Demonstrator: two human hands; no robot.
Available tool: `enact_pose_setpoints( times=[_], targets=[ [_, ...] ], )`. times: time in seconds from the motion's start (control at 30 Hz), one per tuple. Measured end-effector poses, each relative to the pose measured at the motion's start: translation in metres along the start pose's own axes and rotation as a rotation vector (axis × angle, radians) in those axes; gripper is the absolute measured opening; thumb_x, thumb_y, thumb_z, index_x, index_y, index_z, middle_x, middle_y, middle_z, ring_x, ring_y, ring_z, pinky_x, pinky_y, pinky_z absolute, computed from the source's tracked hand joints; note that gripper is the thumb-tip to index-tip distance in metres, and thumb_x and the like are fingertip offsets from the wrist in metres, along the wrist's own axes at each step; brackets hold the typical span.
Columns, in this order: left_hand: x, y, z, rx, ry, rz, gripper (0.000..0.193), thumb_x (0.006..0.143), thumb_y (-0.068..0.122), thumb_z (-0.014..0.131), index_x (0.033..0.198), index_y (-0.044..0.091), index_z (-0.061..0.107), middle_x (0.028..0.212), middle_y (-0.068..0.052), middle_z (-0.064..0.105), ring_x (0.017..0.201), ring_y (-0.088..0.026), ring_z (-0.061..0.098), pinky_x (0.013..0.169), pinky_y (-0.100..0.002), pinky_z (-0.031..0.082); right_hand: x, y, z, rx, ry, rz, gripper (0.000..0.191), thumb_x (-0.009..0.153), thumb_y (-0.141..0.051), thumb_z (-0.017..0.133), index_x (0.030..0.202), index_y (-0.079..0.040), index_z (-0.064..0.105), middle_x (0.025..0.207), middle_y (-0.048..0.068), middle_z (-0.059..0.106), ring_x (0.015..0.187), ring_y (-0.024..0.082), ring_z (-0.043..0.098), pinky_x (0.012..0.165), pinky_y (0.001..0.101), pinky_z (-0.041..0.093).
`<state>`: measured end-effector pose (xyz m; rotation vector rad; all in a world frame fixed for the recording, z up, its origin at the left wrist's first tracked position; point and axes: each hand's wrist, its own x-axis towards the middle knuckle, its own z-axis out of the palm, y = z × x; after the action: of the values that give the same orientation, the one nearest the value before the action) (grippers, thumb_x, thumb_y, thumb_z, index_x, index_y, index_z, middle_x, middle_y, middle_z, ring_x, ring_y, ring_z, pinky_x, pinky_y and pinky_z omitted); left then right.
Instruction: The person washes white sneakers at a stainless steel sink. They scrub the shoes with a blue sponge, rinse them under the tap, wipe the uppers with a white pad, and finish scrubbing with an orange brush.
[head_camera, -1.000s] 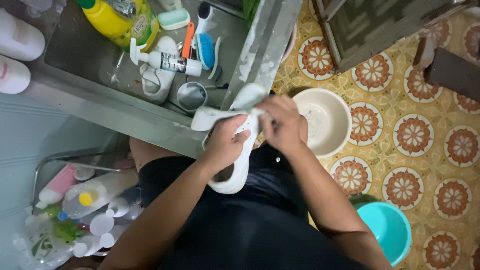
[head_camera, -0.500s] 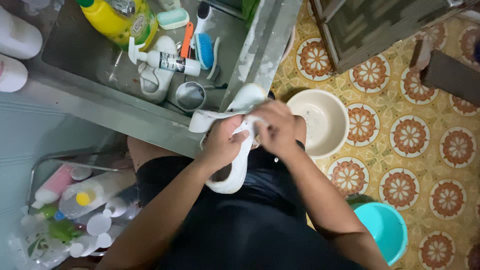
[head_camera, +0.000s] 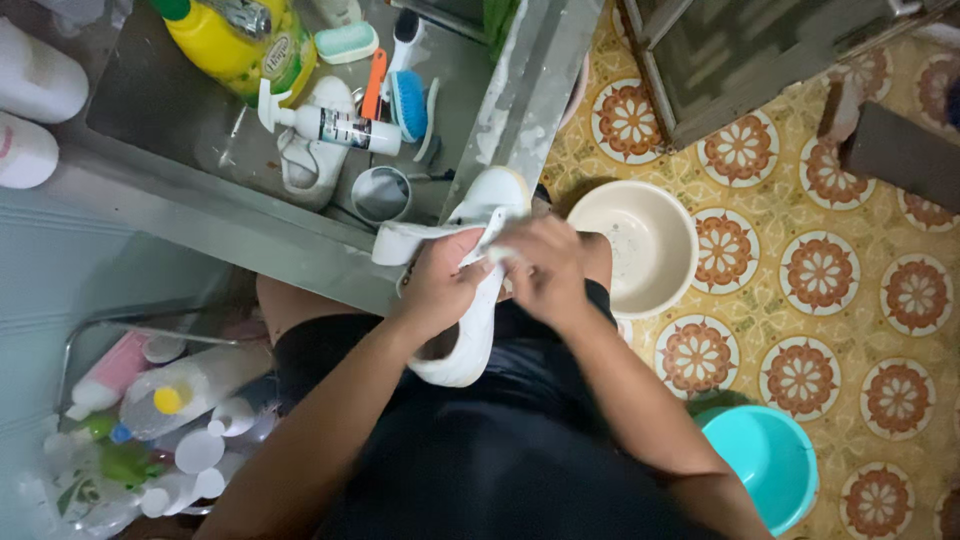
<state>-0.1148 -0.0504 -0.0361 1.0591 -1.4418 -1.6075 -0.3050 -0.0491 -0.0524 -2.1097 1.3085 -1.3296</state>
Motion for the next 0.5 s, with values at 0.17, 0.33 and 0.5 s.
enact_pose_setpoints(
  times=[0.17, 0.33, 0.5],
  targets=[
    [0.0025, 0.0061, -0.0011, 0.084, 0.013, -0.085, 0.036, 0.091, -0.002, 0.059, 0.126, -0.003, 0.064, 0.107, -0.011, 0.075, 0.094, -0.014, 0.072, 0.084, -0.03, 0.058, -0.0024, -0.0007, 0.0016, -0.001, 0.02, 0.061, 0.018, 0.08, -0.002, 0.073, 0.098, -0.006, 0.072, 0.099, 0.012, 0.072, 0.091, 0.032, 0.067, 0.083, 0.0416, 0.049],
    [0.0017, 0.0089, -0.0022, 0.087, 0.041, -0.045, 0.037, 0.09, -0.001, 0.06, 0.127, -0.002, 0.064, 0.105, -0.01, 0.076, 0.091, -0.015, 0.073, 0.082, -0.03, 0.059, -0.0027, 0.0017, 0.0061, 0.019, 0.089, 0.071, 0.017, 0.081, -0.001, 0.07, 0.098, -0.005, 0.071, 0.101, 0.011, 0.071, 0.094, 0.032, 0.067, 0.087, 0.0416, 0.051],
    [0.0018, 0.0041, -0.0028, 0.137, 0.031, 0.065, 0.038, 0.09, -0.002, 0.061, 0.128, -0.004, 0.064, 0.113, -0.013, 0.075, 0.103, -0.017, 0.071, 0.091, -0.031, 0.055, -0.0014, 0.0077, 0.0049, 0.012, 0.018, 0.041, 0.018, 0.081, -0.003, 0.073, 0.099, -0.005, 0.073, 0.101, 0.013, 0.07, 0.098, 0.033, 0.066, 0.089, 0.042, 0.051]
  ],
)
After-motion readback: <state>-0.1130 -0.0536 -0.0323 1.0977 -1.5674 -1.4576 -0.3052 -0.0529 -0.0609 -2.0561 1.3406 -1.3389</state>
